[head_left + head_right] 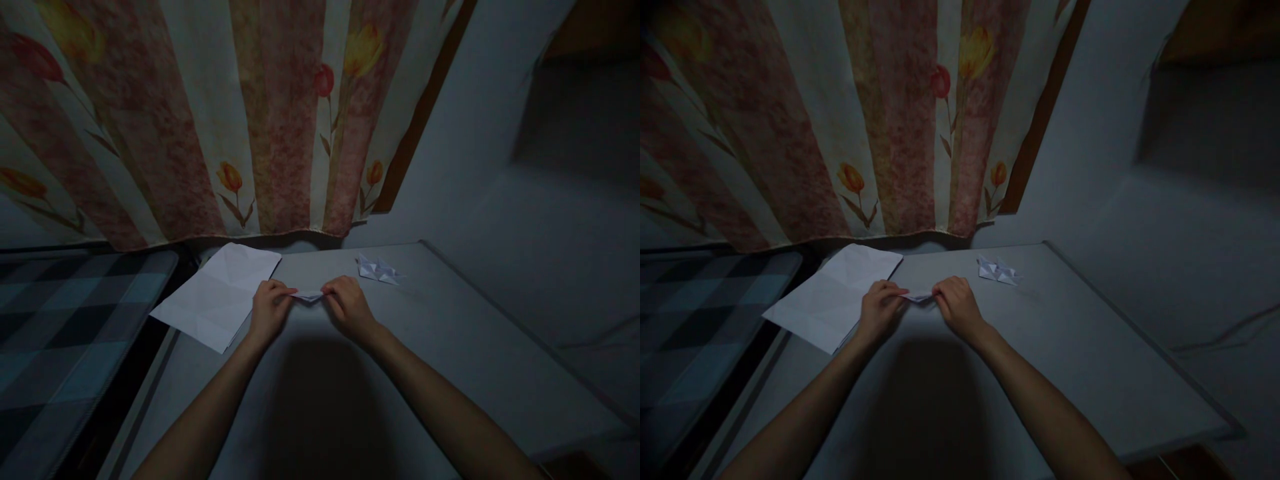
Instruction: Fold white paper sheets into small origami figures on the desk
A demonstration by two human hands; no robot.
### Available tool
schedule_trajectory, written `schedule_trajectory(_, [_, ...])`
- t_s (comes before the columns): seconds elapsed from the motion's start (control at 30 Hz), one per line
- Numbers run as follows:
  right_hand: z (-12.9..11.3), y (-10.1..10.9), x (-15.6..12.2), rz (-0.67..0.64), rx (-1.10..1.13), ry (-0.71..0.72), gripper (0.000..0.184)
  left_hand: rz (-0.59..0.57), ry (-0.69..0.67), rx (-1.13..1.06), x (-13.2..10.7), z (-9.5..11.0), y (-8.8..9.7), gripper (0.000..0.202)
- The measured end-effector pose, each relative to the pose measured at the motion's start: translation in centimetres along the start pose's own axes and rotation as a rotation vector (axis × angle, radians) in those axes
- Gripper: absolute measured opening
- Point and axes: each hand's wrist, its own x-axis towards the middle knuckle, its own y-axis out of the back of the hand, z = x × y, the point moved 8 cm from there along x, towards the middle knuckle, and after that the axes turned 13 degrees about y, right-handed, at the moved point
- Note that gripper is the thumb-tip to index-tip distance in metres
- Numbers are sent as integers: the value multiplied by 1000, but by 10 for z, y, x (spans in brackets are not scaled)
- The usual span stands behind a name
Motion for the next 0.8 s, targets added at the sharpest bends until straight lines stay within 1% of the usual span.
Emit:
schedule_trajectory(0.03, [-6,2,0,-7,-43,79,15,59,-37,14,-1,4,7,18])
schedule_trajectory(0.07, [-9,1,-2,-31,-78,143,17,86,-79,47,-3,7,10,19])
schedule_trajectory(0.1, [-10,-1,-5,-64,-112,191,18,83,-121,89,-4,9,9,19])
schedule_trajectory(0.13, [-9,-6,-8,-106,-142,227,20,52,-162,134,-6,10,5,19])
schedule_trajectory(0.17, [-7,-11,-12,-153,-168,254,20,-6,-203,176,-8,10,-2,20])
schedule_trajectory(0.23, [-3,-23,-19,-265,-195,285,21,-167,-282,241,-14,7,-20,23])
schedule_trajectory(0.3, [0,-33,-24,-370,-189,275,20,-305,-335,272,-20,5,-34,28])
schedule_trajectory(0.37, [1,-38,-26,-436,-149,231,20,-380,-358,275,-23,3,-40,32])
schedule_trajectory(0.43, [2,-38,-24,-437,-75,165,24,-394,-354,257,-23,3,-40,29])
schedule_trajectory(0.47, [3,-37,-22,-417,-27,124,24,-389,-345,250,-22,3,-39,26])
schedule_trajectory(0.53, [9,-36,-18,-356,69,25,15,-356,-309,252,-19,2,-38,24])
schedule_trajectory(0.6, [19,-35,-14,-280,117,-81,21,-324,-280,286,-16,1,-40,26])
schedule_trajectory(0.63, [23,-35,-13,-244,111,-119,21,-316,-275,313,-16,1,-42,27])
schedule_trajectory(0.7, [27,-35,-11,-208,45,-148,18,-318,-283,376,-17,2,-46,29])
schedule_trajectory(0.73, [27,-37,-11,-213,-8,-147,21,-324,-292,408,-18,3,-48,32])
schedule_trajectory(0.8, [26,-41,-10,-270,-130,-147,29,-340,-312,454,-21,5,-52,39])
